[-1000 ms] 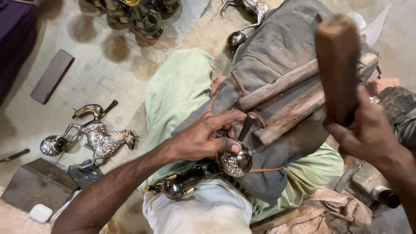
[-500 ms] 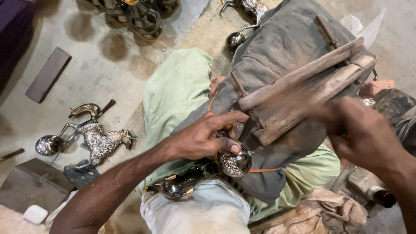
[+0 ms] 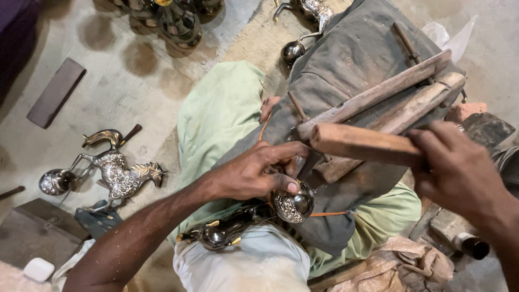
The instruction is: The person sits on the floor holding a small punch against silver-plated metal ornaments, including a bell-shaped piece and a horse figurine, and strikes the punch with a wooden mallet to shape and decorate the metal. They reposition each piece on a sandbag cushion and work on different ornaments one after another.
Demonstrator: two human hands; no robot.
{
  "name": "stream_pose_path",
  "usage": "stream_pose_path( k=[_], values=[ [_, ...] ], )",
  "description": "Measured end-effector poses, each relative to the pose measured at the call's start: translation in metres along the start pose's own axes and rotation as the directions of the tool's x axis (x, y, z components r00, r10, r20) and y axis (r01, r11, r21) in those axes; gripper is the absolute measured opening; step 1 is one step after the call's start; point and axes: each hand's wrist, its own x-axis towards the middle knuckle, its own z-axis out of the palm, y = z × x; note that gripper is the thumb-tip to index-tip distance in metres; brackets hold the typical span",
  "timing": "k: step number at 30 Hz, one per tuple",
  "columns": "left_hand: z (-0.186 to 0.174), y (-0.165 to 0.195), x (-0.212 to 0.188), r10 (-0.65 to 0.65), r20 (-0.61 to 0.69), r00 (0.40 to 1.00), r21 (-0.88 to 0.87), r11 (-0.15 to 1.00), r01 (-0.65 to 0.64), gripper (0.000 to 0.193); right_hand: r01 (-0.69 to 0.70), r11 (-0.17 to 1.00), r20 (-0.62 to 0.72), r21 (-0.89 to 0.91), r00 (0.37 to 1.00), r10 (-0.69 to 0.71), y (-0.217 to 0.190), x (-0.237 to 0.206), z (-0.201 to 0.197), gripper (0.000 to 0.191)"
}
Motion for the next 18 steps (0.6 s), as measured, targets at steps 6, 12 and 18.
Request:
stream_pose_path(
  k=[6, 12, 18],
  values=[
    [-0.002, 0.003, 0.0, 0.026, 0.012, 1.0, -0.036, 0.999, -0.025, 0.062, -0.289, 0.924, 0.25, 0.251, 0.941, 0.227, -0.001, 0.001, -0.008, 0.044],
    [-0.003, 0.0, -0.003, 0.004, 0.029, 1.0, -0.079, 0.997, -0.002, 0.059, -0.312, 0.588, 0.156, 0.746, 0.941, 0.302, -0.009, -0.002, -0.012, 0.064],
    [-0.001, -0.013, -0.004, -0.057, -0.045, 0.997, -0.333, 0.942, 0.039, 0.06, -0.066, 0.978, -0.021, 0.198, 0.997, 0.071, -0.004, 0.004, -0.017, 0.068]
  ],
)
